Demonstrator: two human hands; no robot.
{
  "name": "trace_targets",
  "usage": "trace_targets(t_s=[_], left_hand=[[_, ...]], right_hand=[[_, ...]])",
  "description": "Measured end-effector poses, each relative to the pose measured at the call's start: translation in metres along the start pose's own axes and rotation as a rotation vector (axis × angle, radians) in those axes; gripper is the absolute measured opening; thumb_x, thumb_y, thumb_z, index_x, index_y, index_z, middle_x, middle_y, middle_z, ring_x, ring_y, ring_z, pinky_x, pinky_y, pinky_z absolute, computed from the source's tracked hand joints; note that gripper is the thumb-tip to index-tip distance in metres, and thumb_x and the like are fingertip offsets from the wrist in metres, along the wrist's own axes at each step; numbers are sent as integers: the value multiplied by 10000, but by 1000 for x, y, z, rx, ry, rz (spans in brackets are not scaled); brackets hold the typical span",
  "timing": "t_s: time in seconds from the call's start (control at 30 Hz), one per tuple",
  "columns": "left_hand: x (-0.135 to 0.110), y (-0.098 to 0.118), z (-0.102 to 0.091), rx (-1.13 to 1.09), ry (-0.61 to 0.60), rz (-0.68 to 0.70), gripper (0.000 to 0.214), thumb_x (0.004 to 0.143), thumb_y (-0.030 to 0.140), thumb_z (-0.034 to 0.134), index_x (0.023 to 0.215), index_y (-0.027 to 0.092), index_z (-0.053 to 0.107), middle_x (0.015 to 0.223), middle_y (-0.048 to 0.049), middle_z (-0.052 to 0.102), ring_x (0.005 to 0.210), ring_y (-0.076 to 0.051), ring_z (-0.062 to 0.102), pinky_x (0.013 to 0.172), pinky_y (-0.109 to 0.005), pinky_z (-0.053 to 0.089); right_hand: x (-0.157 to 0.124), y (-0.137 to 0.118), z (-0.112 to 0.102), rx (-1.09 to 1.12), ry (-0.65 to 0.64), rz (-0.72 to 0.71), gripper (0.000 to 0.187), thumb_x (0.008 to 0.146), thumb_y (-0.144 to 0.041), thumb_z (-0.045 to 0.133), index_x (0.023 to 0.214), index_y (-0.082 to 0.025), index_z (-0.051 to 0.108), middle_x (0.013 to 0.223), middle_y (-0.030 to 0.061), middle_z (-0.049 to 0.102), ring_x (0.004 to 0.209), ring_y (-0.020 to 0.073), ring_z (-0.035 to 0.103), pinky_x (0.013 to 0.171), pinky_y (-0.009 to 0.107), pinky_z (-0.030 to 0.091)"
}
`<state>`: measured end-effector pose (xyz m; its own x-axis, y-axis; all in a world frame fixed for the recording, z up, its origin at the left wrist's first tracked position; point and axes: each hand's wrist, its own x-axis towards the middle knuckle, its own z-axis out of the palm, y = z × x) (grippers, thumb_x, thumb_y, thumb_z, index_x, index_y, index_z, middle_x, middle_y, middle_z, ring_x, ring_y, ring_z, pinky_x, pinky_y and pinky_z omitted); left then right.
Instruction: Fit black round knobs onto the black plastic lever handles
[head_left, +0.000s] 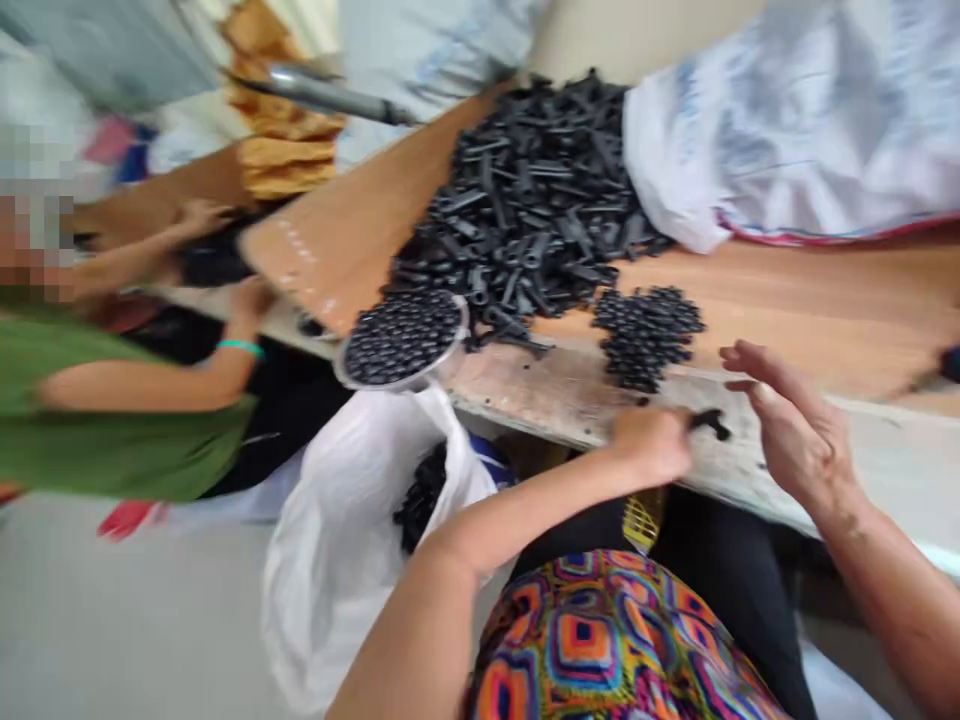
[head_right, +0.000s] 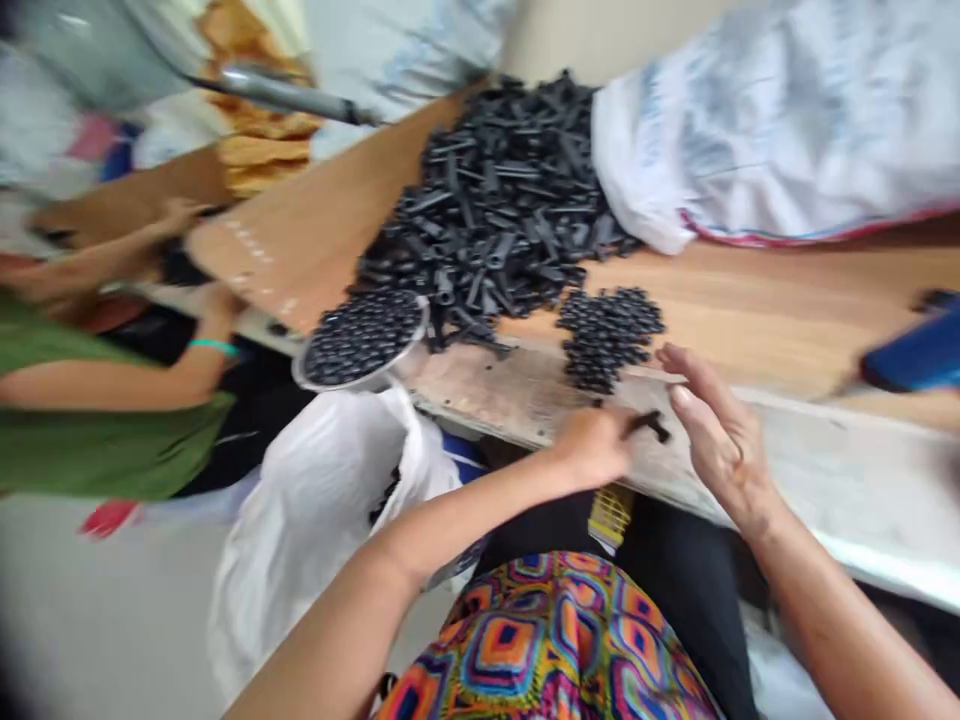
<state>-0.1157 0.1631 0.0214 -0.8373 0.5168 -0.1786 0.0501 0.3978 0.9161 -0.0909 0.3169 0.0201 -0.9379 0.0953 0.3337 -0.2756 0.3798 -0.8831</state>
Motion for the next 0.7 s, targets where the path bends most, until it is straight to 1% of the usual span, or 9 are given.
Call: trace_targets(t_s=[0.03,0.07,0.1,0.2,0.3,0.47,0.6,0.63,0.7], left_hand=[[-3,-1,-4,-54,-19,-34,113,632,80,553,668,171,609,560,-17,587,588,-143,561,541,-227,392],[-5,-2,-6,-125,-54,-90,81,630,96,541,655,152,593,495,0,545,472,-119,511,467,-221,357],[-8,-3,-8,-209,-106,-135,57,628,114,532,649,137,579,457,11,517,385,-97,452,411,-217,314],[-18,-3,-4,-398,-312,-221,94,588,148,549,674,112,566,458,7,538,318,-78,420,346,-200,244],[-26,-1,9,-482,-402,-299,86,558,180,559,597,106,538,456,-11,546,307,-79,431,324,-195,229],[-28,-1,36,-438,-486,-344,110,568,209,563,556,109,519,453,-24,550,295,-83,428,310,-192,205],[-28,-4,58,-333,-564,-312,112,616,216,537,619,104,541,461,-7,538,299,-72,415,322,-189,208],[-27,-3,63,-313,-594,-305,119,632,221,533,641,103,545,472,-3,537,306,-68,415,326,-188,209],[-25,2,74,-282,-655,-277,164,672,245,532,744,102,568,541,-2,559,349,-68,446,339,-184,233]], right_hand=[[-7,-3,-8,85,38,57,360,835,-381,476,1179,-289,530,1176,70,565,1101,245,509,884,432,428],[-14,-6,-15,151,42,117,337,821,-359,506,1140,-262,557,1119,73,592,1038,236,542,841,407,452],[-22,-8,-21,208,8,185,328,807,-345,530,1115,-239,572,1064,76,611,955,222,573,786,378,471],[-44,-11,-34,321,-135,351,377,777,-344,570,1119,-187,571,972,83,627,779,181,588,671,321,478],[-56,-12,-40,353,-228,404,402,774,-351,575,1134,-170,573,914,70,629,717,153,575,663,300,468],[-61,-11,-53,326,-320,454,387,789,-393,561,1091,-155,601,736,31,615,604,114,549,571,241,441],[-68,-5,-70,385,-530,527,403,765,-417,587,1057,-140,607,709,24,617,566,91,512,532,212,421],[-71,-2,-74,388,-559,550,392,756,-414,596,1032,-136,614,718,26,622,565,88,509,525,206,417],[-77,2,-84,362,-542,598,346,737,-402,612,948,-128,633,706,21,618,541,80,499,497,193,405]])
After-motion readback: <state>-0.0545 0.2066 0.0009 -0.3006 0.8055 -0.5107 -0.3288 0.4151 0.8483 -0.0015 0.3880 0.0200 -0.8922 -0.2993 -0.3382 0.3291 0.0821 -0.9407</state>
